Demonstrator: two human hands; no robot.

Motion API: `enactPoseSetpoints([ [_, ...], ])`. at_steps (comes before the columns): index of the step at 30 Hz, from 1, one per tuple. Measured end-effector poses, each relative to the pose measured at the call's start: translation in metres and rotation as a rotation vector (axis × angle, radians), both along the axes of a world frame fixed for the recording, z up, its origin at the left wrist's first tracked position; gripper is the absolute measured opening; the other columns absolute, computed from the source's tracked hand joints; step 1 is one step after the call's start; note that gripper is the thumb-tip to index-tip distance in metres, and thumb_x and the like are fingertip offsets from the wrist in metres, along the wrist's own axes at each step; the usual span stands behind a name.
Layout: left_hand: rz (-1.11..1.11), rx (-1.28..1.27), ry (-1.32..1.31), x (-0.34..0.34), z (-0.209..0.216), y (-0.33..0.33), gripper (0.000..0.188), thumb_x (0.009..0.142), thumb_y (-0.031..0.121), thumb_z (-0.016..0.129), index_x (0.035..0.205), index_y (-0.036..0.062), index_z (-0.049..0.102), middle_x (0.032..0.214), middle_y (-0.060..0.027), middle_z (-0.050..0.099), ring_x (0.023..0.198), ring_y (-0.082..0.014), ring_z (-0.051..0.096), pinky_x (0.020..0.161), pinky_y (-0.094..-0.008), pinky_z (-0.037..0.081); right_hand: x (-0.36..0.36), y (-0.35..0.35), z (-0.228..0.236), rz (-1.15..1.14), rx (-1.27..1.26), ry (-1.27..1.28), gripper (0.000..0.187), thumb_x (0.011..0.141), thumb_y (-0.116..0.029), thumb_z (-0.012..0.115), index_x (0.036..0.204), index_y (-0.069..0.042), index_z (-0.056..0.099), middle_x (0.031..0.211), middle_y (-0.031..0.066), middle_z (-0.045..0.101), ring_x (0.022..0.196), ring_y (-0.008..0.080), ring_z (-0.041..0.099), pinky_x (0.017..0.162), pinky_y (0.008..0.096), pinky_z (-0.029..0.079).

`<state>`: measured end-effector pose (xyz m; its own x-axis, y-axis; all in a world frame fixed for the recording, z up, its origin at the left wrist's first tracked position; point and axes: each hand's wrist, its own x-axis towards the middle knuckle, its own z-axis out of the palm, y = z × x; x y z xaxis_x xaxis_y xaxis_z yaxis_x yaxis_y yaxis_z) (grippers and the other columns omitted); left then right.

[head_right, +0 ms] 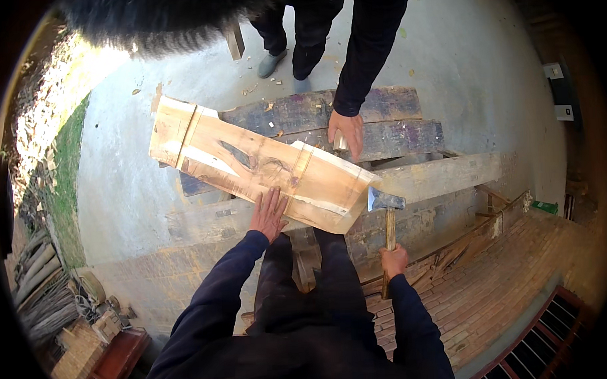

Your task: The person fits wooden components together by hand, checking the alignment of joints and then using a hammer to secure one piece into place on a larger wooden frame.

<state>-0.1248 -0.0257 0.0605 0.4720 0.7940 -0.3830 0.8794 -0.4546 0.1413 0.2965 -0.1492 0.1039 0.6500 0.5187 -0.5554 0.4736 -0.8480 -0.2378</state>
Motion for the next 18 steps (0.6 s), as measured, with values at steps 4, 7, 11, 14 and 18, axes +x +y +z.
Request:
enactPoseSetpoints([
  [4, -0.02, 0.023, 0.0, 0.018, -0.024, 0.039, 0.085, 0.098, 0.059, 0.056, 0.166, 0.018, 0.026, 0.173, -0.0185, 0.013, 0.161, -0.0359, 0.01, 0.128, -0.0556, 0.01, 0.038, 0.049, -0.038, -0.174, 0.085, 0.022, 0.032, 0.073, -0.024, 0.081, 0.094, -0.001, 0.073, 0.085, 0.0221, 0.074, 0.083, 0.0403, 0.072, 0.078, 0.049, 0.055],
  [7, -0.015, -0.012, 0.013, 0.03, -0.025, 0.044, 0.08, 0.099, 0.054, 0.058, 0.164, 0.0181, 0.031, 0.173, -0.0204, 0.014, 0.16, -0.0371, 0.011, 0.128, -0.0557, 0.011, 0.069, 0.1, -0.064, -0.099, 0.124, -0.034, 0.032, 0.074, -0.025, 0.08, 0.095, -0.001, 0.073, 0.088, 0.0226, 0.074, 0.086, 0.0414, 0.072, 0.079, 0.0492, 0.055],
  [11, 0.051, -0.048, -0.083, 0.023, -0.023, 0.009, 0.064, 0.096, 0.038, 0.067, 0.153, 0.0155, 0.048, 0.169, -0.0207, 0.024, 0.156, -0.0369, 0.024, 0.126, -0.0518, 0.022, 0.093, 0.176, -0.075, 0.057, 0.143, -0.173, 0.033, 0.076, -0.026, 0.077, 0.098, -0.002, 0.073, 0.093, 0.0242, 0.074, 0.091, 0.0438, 0.071, 0.083, 0.0514, 0.055],
  [14, 0.348, -0.05, -0.272, 0.005, -0.023, -0.023, 0.049, 0.093, 0.031, 0.072, 0.136, 0.0111, 0.06, 0.153, -0.0197, 0.047, 0.142, -0.0369, 0.045, 0.116, -0.0492, 0.038, 0.116, 0.204, -0.106, 0.154, 0.167, -0.242, 0.034, 0.076, -0.025, 0.076, 0.101, -0.003, 0.072, 0.094, 0.0244, 0.074, 0.093, 0.0451, 0.07, 0.084, 0.0525, 0.055],
  [18, 1.491, -0.156, -0.489, -0.046, -0.066, -0.032, 0.039, 0.093, 0.033, 0.076, 0.118, 0.0049, 0.065, 0.113, -0.014, 0.071, 0.108, -0.0348, 0.068, 0.093, -0.0482, 0.054, 0.12, 0.219, -0.134, 0.247, 0.199, -0.2, 0.033, 0.077, -0.027, 0.077, 0.097, -0.002, 0.069, 0.09, 0.0227, 0.073, 0.091, 0.0445, 0.069, 0.081, 0.0526, 0.054],
])
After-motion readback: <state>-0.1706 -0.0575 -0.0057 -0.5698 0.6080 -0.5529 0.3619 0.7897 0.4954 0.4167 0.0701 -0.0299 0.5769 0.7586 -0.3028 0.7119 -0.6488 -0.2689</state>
